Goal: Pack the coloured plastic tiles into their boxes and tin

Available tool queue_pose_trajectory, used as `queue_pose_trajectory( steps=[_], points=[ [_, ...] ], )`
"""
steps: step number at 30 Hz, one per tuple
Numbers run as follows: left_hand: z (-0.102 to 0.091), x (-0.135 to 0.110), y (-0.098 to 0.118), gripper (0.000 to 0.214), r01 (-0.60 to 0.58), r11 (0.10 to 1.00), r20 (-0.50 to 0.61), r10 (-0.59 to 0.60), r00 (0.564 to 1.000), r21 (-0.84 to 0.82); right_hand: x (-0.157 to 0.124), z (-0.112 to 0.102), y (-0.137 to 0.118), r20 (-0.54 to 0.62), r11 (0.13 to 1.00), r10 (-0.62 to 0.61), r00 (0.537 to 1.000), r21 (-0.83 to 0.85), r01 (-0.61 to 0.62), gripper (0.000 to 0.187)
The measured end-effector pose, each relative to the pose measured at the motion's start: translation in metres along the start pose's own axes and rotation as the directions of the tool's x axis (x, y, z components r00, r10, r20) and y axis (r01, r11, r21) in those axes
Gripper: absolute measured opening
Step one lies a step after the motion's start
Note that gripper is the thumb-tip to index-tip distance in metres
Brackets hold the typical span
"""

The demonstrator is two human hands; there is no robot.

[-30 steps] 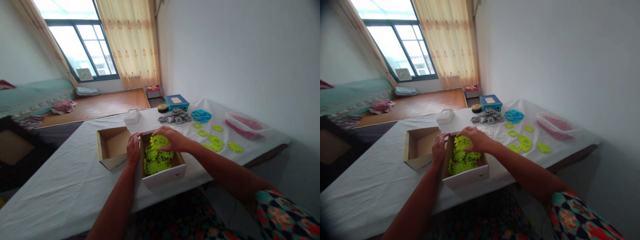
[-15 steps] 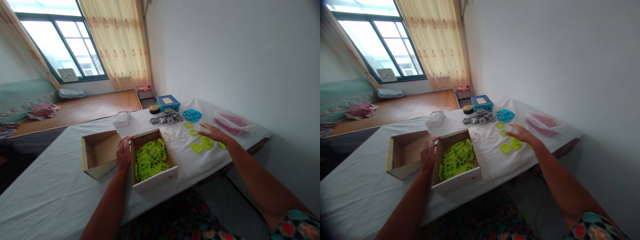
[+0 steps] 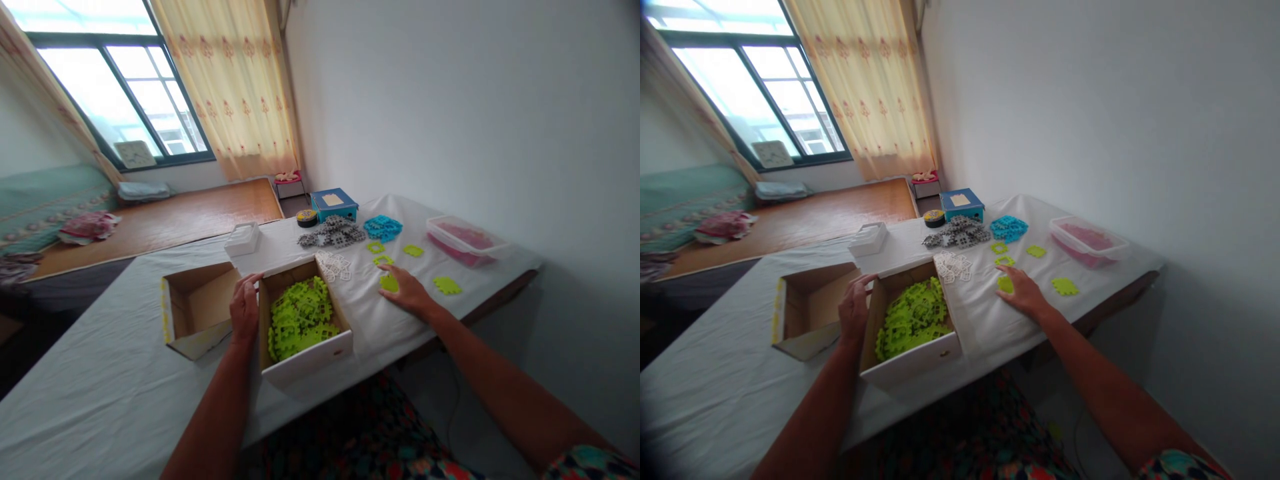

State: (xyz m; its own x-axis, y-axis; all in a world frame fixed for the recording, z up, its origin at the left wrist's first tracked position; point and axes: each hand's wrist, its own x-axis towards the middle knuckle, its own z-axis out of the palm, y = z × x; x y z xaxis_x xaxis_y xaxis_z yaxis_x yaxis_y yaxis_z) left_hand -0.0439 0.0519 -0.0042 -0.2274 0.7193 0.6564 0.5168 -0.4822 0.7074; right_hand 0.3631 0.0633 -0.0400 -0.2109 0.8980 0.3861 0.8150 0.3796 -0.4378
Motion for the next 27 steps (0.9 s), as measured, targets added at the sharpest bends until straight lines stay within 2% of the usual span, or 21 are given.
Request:
queue_pose_trajectory(
  steps=[2, 4, 7, 10, 12, 14, 16, 17, 18, 20, 21, 22, 25, 26, 27],
  points=[
    [0.001, -0.001, 0.0, 0.051, -0.002, 1.0, -0.003, 0.002, 1.0, 0.004, -0.005, 0.001, 0.0, -0.049, 0.995, -0.083, 0.995, 0.05, 0.085, 0.05],
    [0.001, -0.001, 0.0, 0.051, 0.001, 1.0, 0.0, -0.001, 1.0, 0.006, -0.007, 0.001, 0.003, -0.076, 0.994, -0.088, 0.993, 0.06, 0.093, 0.043],
    [0.002, -0.001, -0.002, 0.05, 0.0, 1.0, 0.006, 0.0, 1.0, 0.002, 0.003, -0.004, 0.01, -0.118, 0.998, 0.01, 0.993, 0.067, -0.002, 0.033],
    [0.002, -0.001, -0.003, 0.051, -0.002, 1.0, 0.011, 0.002, 1.0, 0.0, 0.028, -0.017, -0.005, -0.272, 0.988, 0.087, 0.958, 0.149, -0.048, 0.026],
    [0.002, -0.001, -0.002, 0.051, 0.001, 1.0, 0.013, -0.001, 1.0, 0.001, 0.047, -0.026, -0.039, -0.389, 0.963, 0.065, 0.919, 0.265, 0.043, 0.024],
    [0.002, -0.001, 0.0, 0.051, 0.002, 1.0, 0.011, -0.002, 1.0, 0.004, 0.058, -0.028, -0.091, -0.4, 0.893, -0.054, 0.915, 0.39, 0.223, 0.026],
    [0.001, 0.0, 0.002, 0.051, 0.001, 1.0, 0.01, -0.001, 1.0, 0.009, 0.061, -0.02, -0.145, -0.313, 0.818, -0.249, 0.917, 0.439, 0.372, 0.028],
    [0.001, 0.0, 0.003, 0.051, 0.0, 1.0, 0.011, 0.0, 1.0, 0.012, 0.06, -0.014, -0.168, -0.211, 0.79, -0.383, 0.899, 0.43, 0.437, 0.031],
    [0.0, 0.0, 0.004, 0.051, 0.001, 1.0, 0.012, -0.001, 1.0, 0.014, 0.058, -0.008, -0.185, -0.111, 0.768, -0.5, 0.859, 0.403, 0.499, 0.038],
    [0.0, 0.0, 0.004, 0.05, 0.005, 1.0, 0.012, -0.006, 1.0, 0.022, 0.052, 0.0, -0.197, 0.015, 0.762, -0.593, 0.805, 0.336, 0.554, 0.062],
    [0.0, 0.0, 0.004, 0.05, 0.007, 1.0, 0.015, -0.008, 1.0, 0.028, 0.049, 0.0, -0.19, 0.021, 0.782, -0.579, 0.815, 0.298, 0.548, 0.071],
    [0.0, 0.0, 0.004, 0.05, 0.008, 0.999, 0.016, -0.009, 1.0, 0.034, 0.046, -0.003, -0.175, -0.008, 0.818, -0.53, 0.848, 0.259, 0.514, 0.074],
    [0.001, 0.0, 0.004, 0.05, -0.001, 0.999, 0.022, 0.001, 1.0, 0.039, 0.03, -0.021, -0.099, -0.117, 0.948, -0.281, 0.952, 0.12, 0.295, 0.056],
    [0.002, 0.0, 0.004, 0.05, -0.006, 0.999, 0.021, 0.006, 1.0, 0.037, 0.023, -0.028, -0.07, -0.091, 0.977, -0.199, 0.976, 0.052, 0.205, 0.053],
    [0.002, 0.0, 0.004, 0.05, -0.01, 0.999, 0.023, 0.009, 1.0, 0.032, 0.015, -0.033, -0.043, -0.01, 0.991, -0.131, 0.991, -0.005, 0.131, 0.053]
  ],
)
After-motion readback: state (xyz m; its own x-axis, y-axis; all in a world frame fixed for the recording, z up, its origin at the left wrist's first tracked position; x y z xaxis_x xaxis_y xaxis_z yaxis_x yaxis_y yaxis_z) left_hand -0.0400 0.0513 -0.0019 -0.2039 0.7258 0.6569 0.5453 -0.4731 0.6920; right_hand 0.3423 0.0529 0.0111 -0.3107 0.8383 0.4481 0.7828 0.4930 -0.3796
